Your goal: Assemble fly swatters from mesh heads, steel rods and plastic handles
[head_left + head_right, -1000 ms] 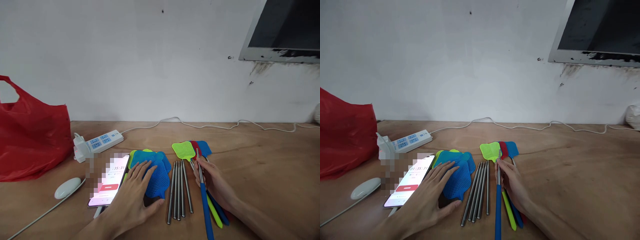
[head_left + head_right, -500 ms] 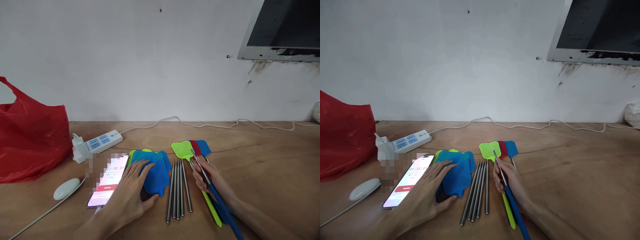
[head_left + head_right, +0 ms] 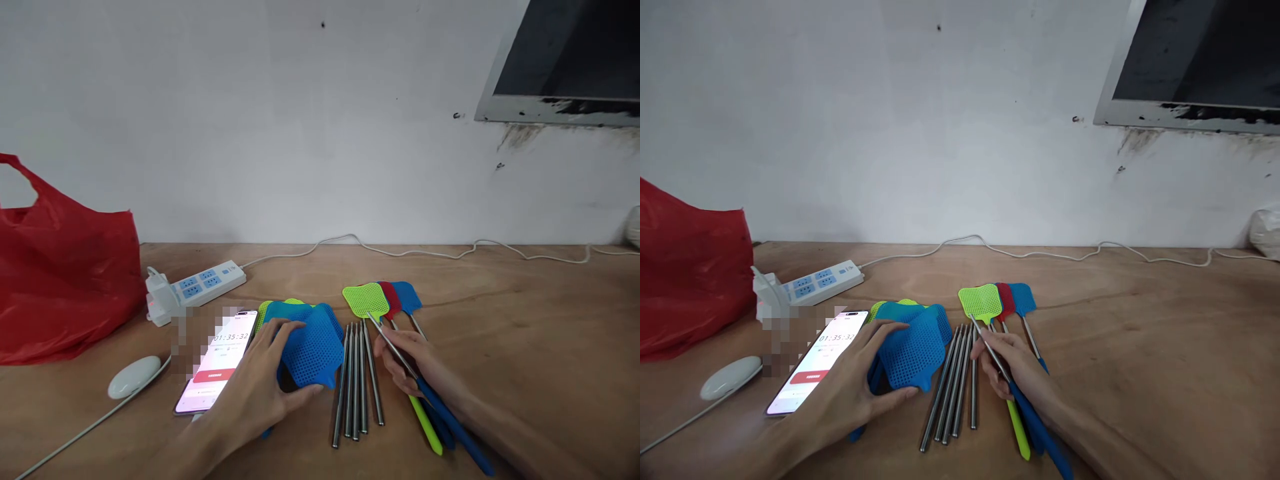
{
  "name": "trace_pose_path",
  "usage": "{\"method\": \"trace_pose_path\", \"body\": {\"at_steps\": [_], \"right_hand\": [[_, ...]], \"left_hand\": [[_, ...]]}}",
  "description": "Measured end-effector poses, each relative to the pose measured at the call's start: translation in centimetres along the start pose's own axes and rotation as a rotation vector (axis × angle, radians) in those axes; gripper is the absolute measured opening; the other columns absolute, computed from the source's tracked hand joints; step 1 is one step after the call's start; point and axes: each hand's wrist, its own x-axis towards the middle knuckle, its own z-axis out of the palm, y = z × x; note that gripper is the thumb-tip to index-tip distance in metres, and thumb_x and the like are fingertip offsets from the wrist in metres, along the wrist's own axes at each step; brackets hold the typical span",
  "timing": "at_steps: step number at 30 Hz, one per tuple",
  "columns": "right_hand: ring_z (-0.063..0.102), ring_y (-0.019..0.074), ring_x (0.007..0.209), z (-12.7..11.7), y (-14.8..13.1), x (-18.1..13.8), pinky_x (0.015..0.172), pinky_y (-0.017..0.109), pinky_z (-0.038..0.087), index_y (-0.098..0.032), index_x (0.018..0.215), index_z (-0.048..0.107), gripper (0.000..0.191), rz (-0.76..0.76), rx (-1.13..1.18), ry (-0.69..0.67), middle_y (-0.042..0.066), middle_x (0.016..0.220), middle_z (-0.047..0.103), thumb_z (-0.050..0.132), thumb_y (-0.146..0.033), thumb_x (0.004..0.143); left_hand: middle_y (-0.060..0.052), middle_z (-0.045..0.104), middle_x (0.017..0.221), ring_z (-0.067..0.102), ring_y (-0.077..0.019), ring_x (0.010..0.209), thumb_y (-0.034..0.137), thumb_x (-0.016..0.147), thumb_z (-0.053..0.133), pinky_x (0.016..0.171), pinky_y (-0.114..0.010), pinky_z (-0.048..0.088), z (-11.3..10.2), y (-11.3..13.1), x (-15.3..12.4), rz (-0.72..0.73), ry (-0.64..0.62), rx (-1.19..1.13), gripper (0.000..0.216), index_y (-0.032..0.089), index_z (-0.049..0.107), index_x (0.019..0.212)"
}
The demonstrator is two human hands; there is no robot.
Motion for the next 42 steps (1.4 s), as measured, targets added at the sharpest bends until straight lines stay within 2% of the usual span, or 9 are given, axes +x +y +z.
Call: {"method": "trace_pose_path", "body": {"at_steps": [4,8,12,16,22,31,42], "right_hand": [[0.035,0.0047,0.028,0.0,-0.3,-0.5,0.029,0.017,0.024,-0.010,0.095,0.070,0.049,0.048,-0.152,-0.122,-0.006,0.044,0.051,0.061,-0.058,0.085],[0.036,0.0055,0.027,0.1,-0.6,-0.9,0.029,0.016,0.025,-0.011,0.113,0.065,0.053,0.063,-0.233,-0.246,-0.006,0.045,0.056,0.056,-0.057,0.089],[0.034,0.0046,0.027,0.3,-0.8,-1.2,0.028,0.015,0.024,-0.015,0.111,0.059,0.049,0.093,-0.290,-0.335,-0.006,0.047,0.060,0.057,-0.058,0.088],[0.036,0.0040,0.027,0.6,-0.8,-1.5,0.029,0.014,0.026,-0.016,0.105,0.059,0.045,0.113,-0.313,-0.373,-0.005,0.051,0.062,0.060,-0.057,0.087],[0.034,0.0025,0.027,1.1,-1.0,-1.7,0.028,0.014,0.025,-0.014,0.104,0.064,0.045,0.134,-0.329,-0.369,-0.006,0.051,0.060,0.062,-0.055,0.086],[0.040,0.0032,0.030,1.1,-0.5,-1.5,0.030,0.014,0.029,-0.014,0.103,0.066,0.044,0.140,-0.383,-0.319,-0.005,0.054,0.063,0.066,-0.054,0.084],[0.039,0.0032,0.028,0.9,-0.4,-1.2,0.030,0.014,0.029,-0.014,0.102,0.068,0.044,0.111,-0.381,-0.284,-0.005,0.051,0.062,0.066,-0.054,0.084]], "left_hand": [[-0.011,0.052,0.134,0.050,-0.0365,0.124,0.054,0.079,0.074,0.098,-0.056,0.047,-0.4,0.5,0.2,-0.058,0.060,-0.049,0.072,0.029,0.039,0.136],[-0.010,0.053,0.133,0.053,-0.0358,0.121,0.057,0.079,0.073,0.095,-0.054,0.049,-0.5,0.8,0.1,-0.112,0.048,-0.092,0.071,0.031,0.039,0.135],[-0.011,0.054,0.134,0.056,-0.0356,0.118,0.059,0.080,0.070,0.091,-0.054,0.051,-0.4,0.8,0.0,-0.132,0.033,-0.123,0.072,0.031,0.036,0.137],[-0.013,0.053,0.136,0.055,-0.0362,0.121,0.060,0.083,0.066,0.096,-0.056,0.048,-0.1,0.7,-0.2,-0.159,0.040,-0.129,0.072,0.029,0.034,0.140],[-0.014,0.055,0.134,0.056,-0.0375,0.120,0.062,0.081,0.067,0.095,-0.057,0.049,0.1,0.9,-0.2,-0.157,0.049,-0.123,0.073,0.027,0.038,0.139],[-0.016,0.054,0.138,0.053,-0.0399,0.124,0.064,0.077,0.070,0.096,-0.060,0.048,0.2,1.0,-0.3,-0.134,0.073,-0.088,0.076,0.025,0.041,0.136],[-0.016,0.048,0.145,0.049,-0.0392,0.132,0.056,0.077,0.074,0.104,-0.060,0.045,0.5,0.7,-0.3,-0.105,0.122,-0.060,0.085,0.026,0.031,0.144]]}}
